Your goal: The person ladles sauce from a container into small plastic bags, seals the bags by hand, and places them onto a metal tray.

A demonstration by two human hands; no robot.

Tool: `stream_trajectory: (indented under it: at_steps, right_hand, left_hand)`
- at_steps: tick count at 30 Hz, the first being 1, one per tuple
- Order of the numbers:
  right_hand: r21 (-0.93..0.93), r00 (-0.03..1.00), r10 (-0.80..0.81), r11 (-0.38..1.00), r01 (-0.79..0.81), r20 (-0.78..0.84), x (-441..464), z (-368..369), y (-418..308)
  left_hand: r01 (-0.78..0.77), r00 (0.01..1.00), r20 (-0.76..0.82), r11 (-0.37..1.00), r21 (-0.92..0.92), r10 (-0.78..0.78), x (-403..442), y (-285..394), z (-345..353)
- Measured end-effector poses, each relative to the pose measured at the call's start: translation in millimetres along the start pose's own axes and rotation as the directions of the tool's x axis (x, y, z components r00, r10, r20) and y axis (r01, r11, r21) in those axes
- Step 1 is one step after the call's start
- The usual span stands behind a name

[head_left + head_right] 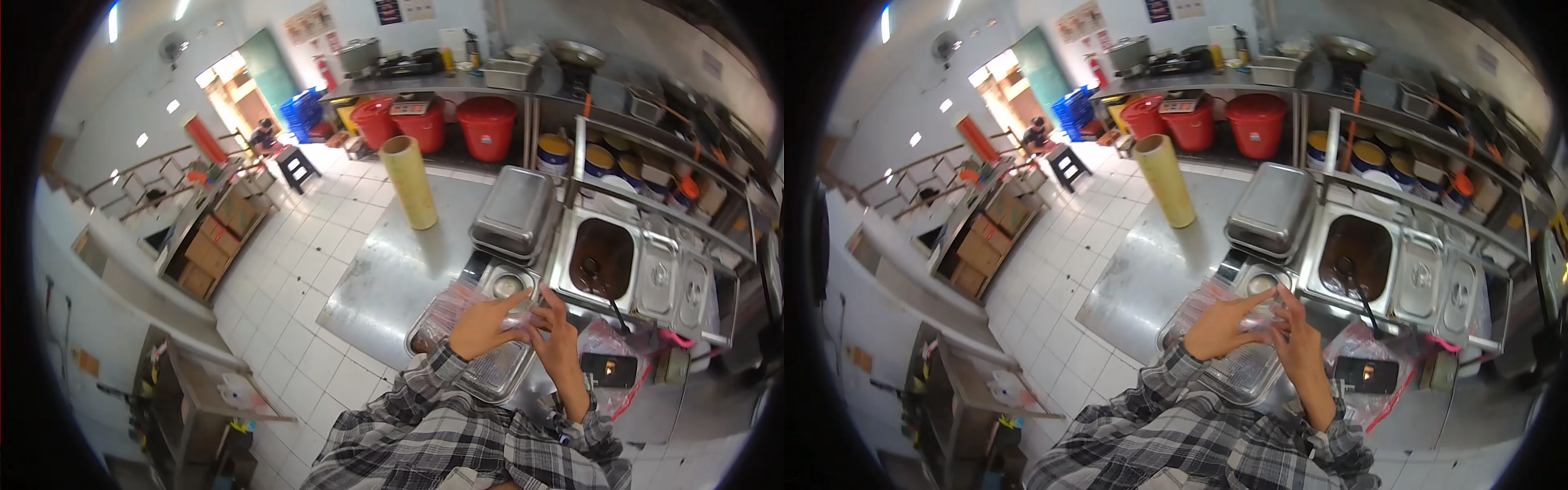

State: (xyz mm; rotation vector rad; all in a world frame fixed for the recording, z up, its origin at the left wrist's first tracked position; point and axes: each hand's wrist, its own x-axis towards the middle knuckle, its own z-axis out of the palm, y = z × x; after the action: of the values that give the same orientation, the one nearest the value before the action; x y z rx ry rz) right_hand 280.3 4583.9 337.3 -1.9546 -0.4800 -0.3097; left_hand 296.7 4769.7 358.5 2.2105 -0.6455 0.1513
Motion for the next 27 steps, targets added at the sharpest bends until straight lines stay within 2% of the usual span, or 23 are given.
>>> stream_trajectory:
  at_steps: [1,2,3,4,6,7,9,12,13,14,16,19,22,25,27]
  right_hand:
    - [0.038,0.999,0.024,0.999,-0.025,0.021,-1.2,-4.1,-1.1]
    - [0.069,0.998,0.053,0.996,-0.056,0.033,-2.7,-10.1,-4.0]
    - [-0.01,0.999,0.025,1.0,-0.025,0.031,-2.1,-14.6,-10.2]
    - [-0.124,0.996,-0.087,0.988,0.089,0.026,-1.3,-20.4,-14.7]
    - [-0.199,0.999,0.03,0.98,-0.02,0.043,-0.4,-29.5,-24.2]
    - [-0.194,0.999,0.034,0.981,-0.027,0.032,0.2,-32.5,-24.1]
    - [-0.178,0.999,0.033,0.984,-0.028,0.028,-1.9,-36.6,-23.4]
    - [-0.09,0.997,-0.069,0.994,0.067,-0.026,-6.8,-39.7,-25.8]
    - [-0.256,0.948,-0.274,0.94,0.227,-0.163,-7.9,-41.0,-19.9]
    - [-0.441,0.93,-0.275,0.885,0.146,-0.243,-5.9,-51.2,-28.3]
    - [-0.728,0.869,-0.315,0.682,-0.071,-0.381,2.8,-78.9,-53.2]
    - [-0.776,0.89,-0.098,0.539,-0.329,-0.446,-3.6,-98.2,-31.8]
    - [-0.557,0.852,0.281,0.659,-0.506,-0.442,-2.3,-95.1,-4.9]
    - [-0.531,0.898,0.212,0.745,-0.404,-0.386,2.9,-100.9,11.5]
    - [-0.728,0.933,0.078,0.604,-0.324,-0.35,14.7,-109.5,3.1]
  left_hand:
    - [-0.113,0.993,0.041,0.994,0.003,0.113,0.1,-2.4,0.0]
    - [-0.098,0.993,0.069,0.995,-0.002,0.097,1.2,-2.7,-1.4]
    - [-0.084,0.992,0.097,0.996,-0.007,0.085,2.9,-2.9,-3.3]
    - [-0.067,0.989,0.131,0.998,-0.01,0.068,3.5,-2.0,-3.0]
    - [-0.056,0.991,0.122,0.998,-0.021,0.058,8.4,14.2,-6.5]
    - [-0.044,0.993,0.108,0.999,-0.018,0.045,10.6,19.3,-8.3]
    - [-0.147,0.987,0.07,0.989,0.018,0.146,15.1,19.8,-6.6]
    - [-0.247,0.968,0.045,0.969,-0.011,0.247,23.1,23.5,-8.7]
    - [-0.27,0.962,0.04,0.962,-0.034,0.271,25.4,24.2,-10.0]
    - [-0.289,0.956,0.034,0.956,-0.045,0.29,27.2,21.4,-10.1]
    - [-0.32,0.947,0.019,0.945,-0.067,0.321,28.9,14.8,-8.4]
    - [-0.165,0.983,0.064,0.976,-0.143,0.175,26.9,15.3,-6.7]
    - [-0.171,0.982,0.057,0.974,-0.148,0.181,28.6,13.6,-1.4]
    - [-0.146,0.984,0.077,0.975,-0.166,0.161,29.3,14.3,1.2]
    - [-0.168,0.981,0.071,0.971,-0.17,0.182,30.0,9.8,3.2]
